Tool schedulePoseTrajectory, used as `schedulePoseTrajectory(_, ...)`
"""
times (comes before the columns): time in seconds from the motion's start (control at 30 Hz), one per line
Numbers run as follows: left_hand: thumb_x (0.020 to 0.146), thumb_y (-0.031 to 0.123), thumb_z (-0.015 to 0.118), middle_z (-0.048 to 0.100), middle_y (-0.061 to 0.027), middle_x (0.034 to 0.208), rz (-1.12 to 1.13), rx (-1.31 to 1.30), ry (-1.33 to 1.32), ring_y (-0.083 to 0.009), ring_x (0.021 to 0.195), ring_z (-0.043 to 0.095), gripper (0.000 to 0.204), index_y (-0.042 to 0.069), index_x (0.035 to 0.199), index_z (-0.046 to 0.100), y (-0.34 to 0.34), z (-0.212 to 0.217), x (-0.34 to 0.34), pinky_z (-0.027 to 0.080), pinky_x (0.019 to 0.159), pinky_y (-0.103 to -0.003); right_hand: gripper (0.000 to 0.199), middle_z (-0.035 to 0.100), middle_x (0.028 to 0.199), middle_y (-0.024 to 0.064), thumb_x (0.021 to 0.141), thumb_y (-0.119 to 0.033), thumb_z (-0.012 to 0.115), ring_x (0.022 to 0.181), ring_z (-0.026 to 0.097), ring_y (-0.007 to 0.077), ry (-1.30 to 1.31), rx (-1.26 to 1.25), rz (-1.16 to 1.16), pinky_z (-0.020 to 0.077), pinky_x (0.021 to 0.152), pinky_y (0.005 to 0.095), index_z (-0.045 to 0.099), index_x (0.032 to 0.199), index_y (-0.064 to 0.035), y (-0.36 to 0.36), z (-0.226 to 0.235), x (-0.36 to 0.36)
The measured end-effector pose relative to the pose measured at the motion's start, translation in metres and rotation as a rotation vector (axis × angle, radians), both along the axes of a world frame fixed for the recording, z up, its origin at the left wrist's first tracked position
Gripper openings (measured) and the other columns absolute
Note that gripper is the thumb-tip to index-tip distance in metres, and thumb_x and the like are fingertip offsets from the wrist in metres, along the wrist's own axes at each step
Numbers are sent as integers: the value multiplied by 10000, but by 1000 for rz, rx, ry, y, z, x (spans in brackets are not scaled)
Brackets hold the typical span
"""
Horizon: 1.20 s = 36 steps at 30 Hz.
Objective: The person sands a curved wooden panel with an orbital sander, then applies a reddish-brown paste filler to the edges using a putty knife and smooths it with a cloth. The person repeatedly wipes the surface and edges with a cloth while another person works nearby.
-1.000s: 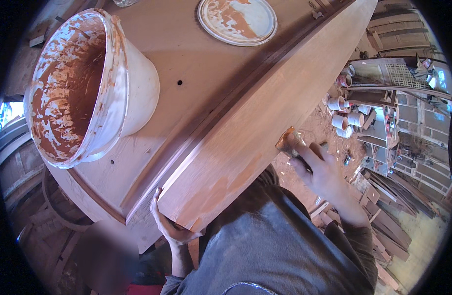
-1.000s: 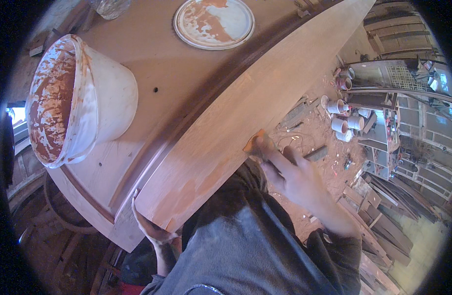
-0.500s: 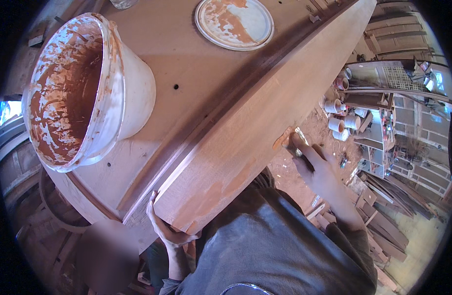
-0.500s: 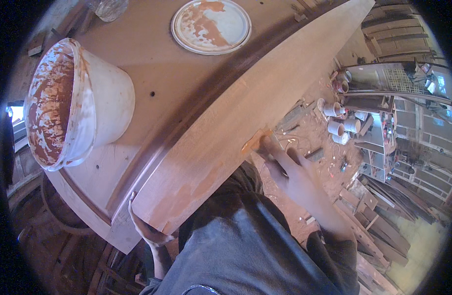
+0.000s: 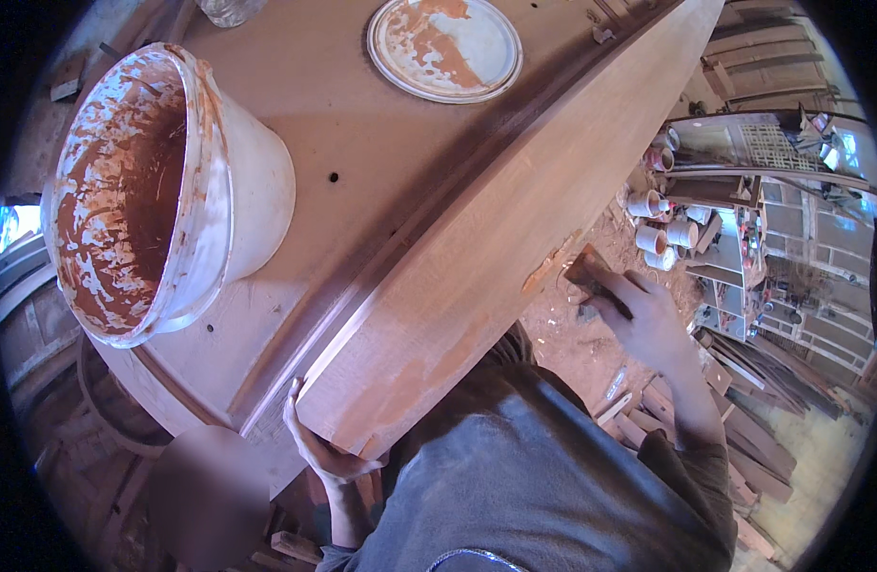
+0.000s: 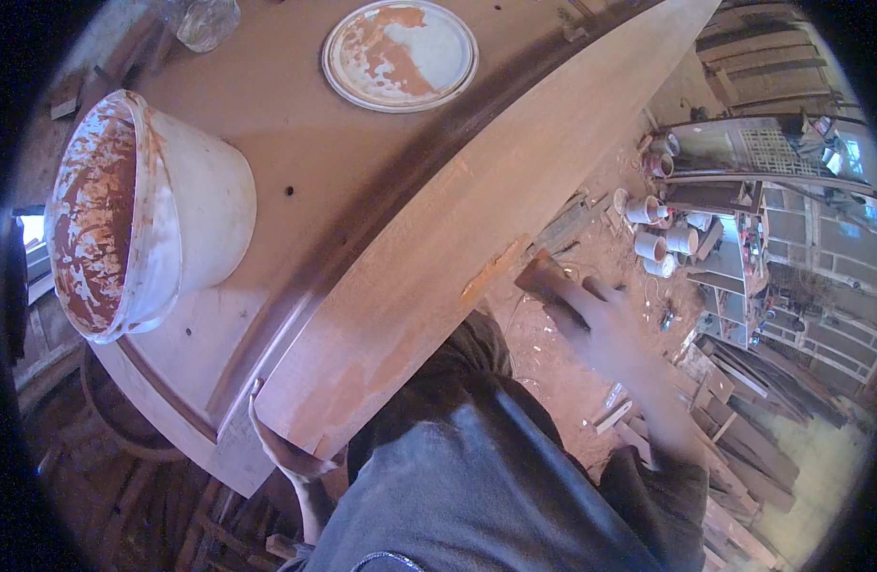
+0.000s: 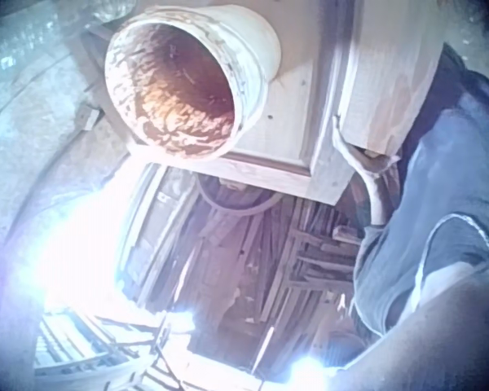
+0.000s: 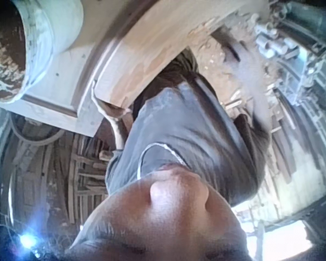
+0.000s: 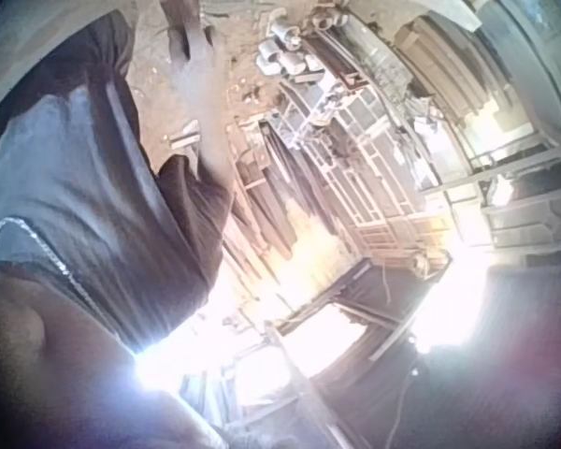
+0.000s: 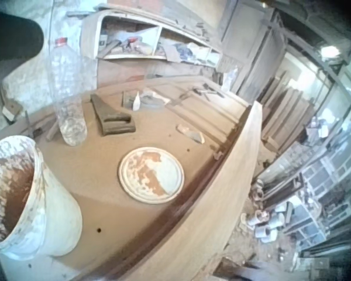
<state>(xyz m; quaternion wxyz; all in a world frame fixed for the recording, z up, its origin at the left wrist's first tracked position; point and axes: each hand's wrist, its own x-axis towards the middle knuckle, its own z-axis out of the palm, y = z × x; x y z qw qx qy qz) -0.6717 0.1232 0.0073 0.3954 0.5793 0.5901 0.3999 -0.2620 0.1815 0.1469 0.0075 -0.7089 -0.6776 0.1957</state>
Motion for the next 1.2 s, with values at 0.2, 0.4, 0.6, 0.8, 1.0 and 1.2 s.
schedulePoseTrajectory(0.2, 462, 785, 797, 411, -264, 1410, -46, 66, 108, -392, 1295, 440, 1406, -80, 1443, 279, 6, 3, -3, 342, 1075, -506, 509, 574, 781, 128, 812, -47, 705, 632, 577, 291, 9, 45, 34, 470, 579, 367, 579, 1304, -86, 25, 7, -8)
schedulePoseTrajectory(0.4, 449, 789, 796, 453, -268, 1374, -27, 44, 139, -417, 1265, 466, 1394, -82, 1423, 309, 2, 0, -3, 364, 1048, -519, 489, 576, 779, 128, 816, -87, 705, 644, 576, 282, 90, 83, 34, 467, 560, 373, 587, 1291, -86, 18, -8, -7)
schedulePoseTrajectory(0.6, 412, 739, 832, 483, -269, 1344, -96, 59, 183, -431, 1218, 497, 1377, -88, 1397, 339, 7, 0, -8, 377, 1023, -531, 443, 547, 808, 86, 821, -184, 683, 604, 568, 228, -212, -68, 452, 503, 537, 353, 599, 1253, -127, 27, 46, -2)
schedulePoseTrajectory(0.8, 464, 671, 864, 480, -252, 1348, -29, -52, 118, -391, 1232, 492, 1320, -90, 1404, 335, 3, 4, -7, 373, 1039, -501, 456, 554, 842, 79, 885, -207, 584, 527, 614, 250, -281, -363, 745, 529, 463, 375, 511, 1333, -256, 80, 61, -51)
schedulePoseTrajectory(1.0, 510, 673, 859, 439, -220, 1396, 2, -83, 80, -321, 1288, 459, 1328, -89, 1437, 291, 0, 1, -6, 361, 1087, -451, 399, 650, 978, 105, 910, -268, 571, 590, 649, 267, -312, -414, 707, 540, 499, 404, 521, 1306, -246, 91, 57, -29)
schedulePoseTrajectory(1.2, 501, 671, 857, 425, -256, 1403, -32, 79, 131, -368, 1289, 456, 1319, -123, 1408, 321, 7, 5, 1, 363, 1083, -466, 434, 652, 929, 137, 868, -206, 625, 782, 650, 338, -272, -531, 309, 518, 763, 460, 576, 1281, -86, 131, 85, 47)
